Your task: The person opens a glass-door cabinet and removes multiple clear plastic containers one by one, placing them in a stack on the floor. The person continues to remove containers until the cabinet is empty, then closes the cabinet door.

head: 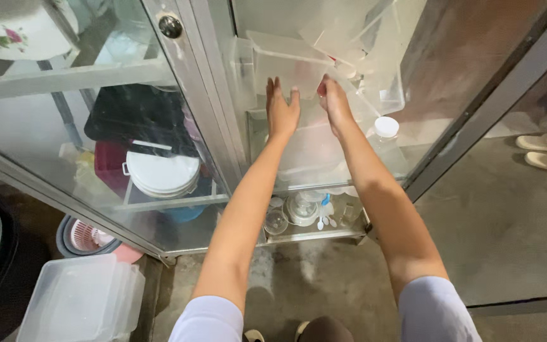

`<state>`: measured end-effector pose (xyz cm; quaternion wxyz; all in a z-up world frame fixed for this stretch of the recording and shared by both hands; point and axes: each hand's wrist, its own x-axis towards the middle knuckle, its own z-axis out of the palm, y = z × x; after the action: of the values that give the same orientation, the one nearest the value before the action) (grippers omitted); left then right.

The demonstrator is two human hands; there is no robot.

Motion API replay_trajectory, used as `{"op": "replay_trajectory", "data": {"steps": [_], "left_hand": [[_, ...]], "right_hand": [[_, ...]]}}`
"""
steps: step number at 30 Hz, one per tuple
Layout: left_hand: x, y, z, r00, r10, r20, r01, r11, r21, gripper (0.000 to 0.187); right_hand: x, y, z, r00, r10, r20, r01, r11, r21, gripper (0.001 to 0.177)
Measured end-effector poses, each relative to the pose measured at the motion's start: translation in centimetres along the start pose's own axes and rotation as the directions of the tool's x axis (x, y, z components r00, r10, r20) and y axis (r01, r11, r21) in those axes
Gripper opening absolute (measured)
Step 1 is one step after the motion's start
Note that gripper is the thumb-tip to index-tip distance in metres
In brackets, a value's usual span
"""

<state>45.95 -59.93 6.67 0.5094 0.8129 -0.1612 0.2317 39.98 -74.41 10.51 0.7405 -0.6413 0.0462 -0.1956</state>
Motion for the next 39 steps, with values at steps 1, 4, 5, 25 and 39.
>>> {"op": "replay_trajectory", "data": {"steps": [1,4,5,25,39], "left_hand": [[0.8,-0.1,0.2,0.999,-0.028,-0.019,0.027,1.0,-0.006,0.072],[3.0,-0.1,0.8,0.992,-0.112,-0.065,0.11,0.993,-0.043,0.074],[3.5,-0.2,0.7,0.987,-0.145,-0.074,0.14,0.988,-0.062,0.074],[8.7,0.3,1.0,0.91,-0.361,-0.205,0.303,0.915,-0.268,0.09],[5.3,4.0,0.7,0.955,-0.29,-0.055,0.28,0.949,-0.144,0.083]], "right_hand": [[0.8,0.6,-0.2,1.0,0.003,0.004,-0.003,0.999,0.04,0.034],[3.0,2.4,-1.4,1.0,0.011,-0.004,-0.01,0.99,0.144,0.038],[3.6,3.2,-1.6,1.0,0.015,-0.018,-0.012,0.985,0.169,0.043],[7.8,2.9,-0.1,0.994,0.057,-0.09,-0.052,0.997,0.056,0.092],[4.8,-0.5,-1.0,0.991,0.114,0.064,-0.115,0.993,0.003,0.09]]}}
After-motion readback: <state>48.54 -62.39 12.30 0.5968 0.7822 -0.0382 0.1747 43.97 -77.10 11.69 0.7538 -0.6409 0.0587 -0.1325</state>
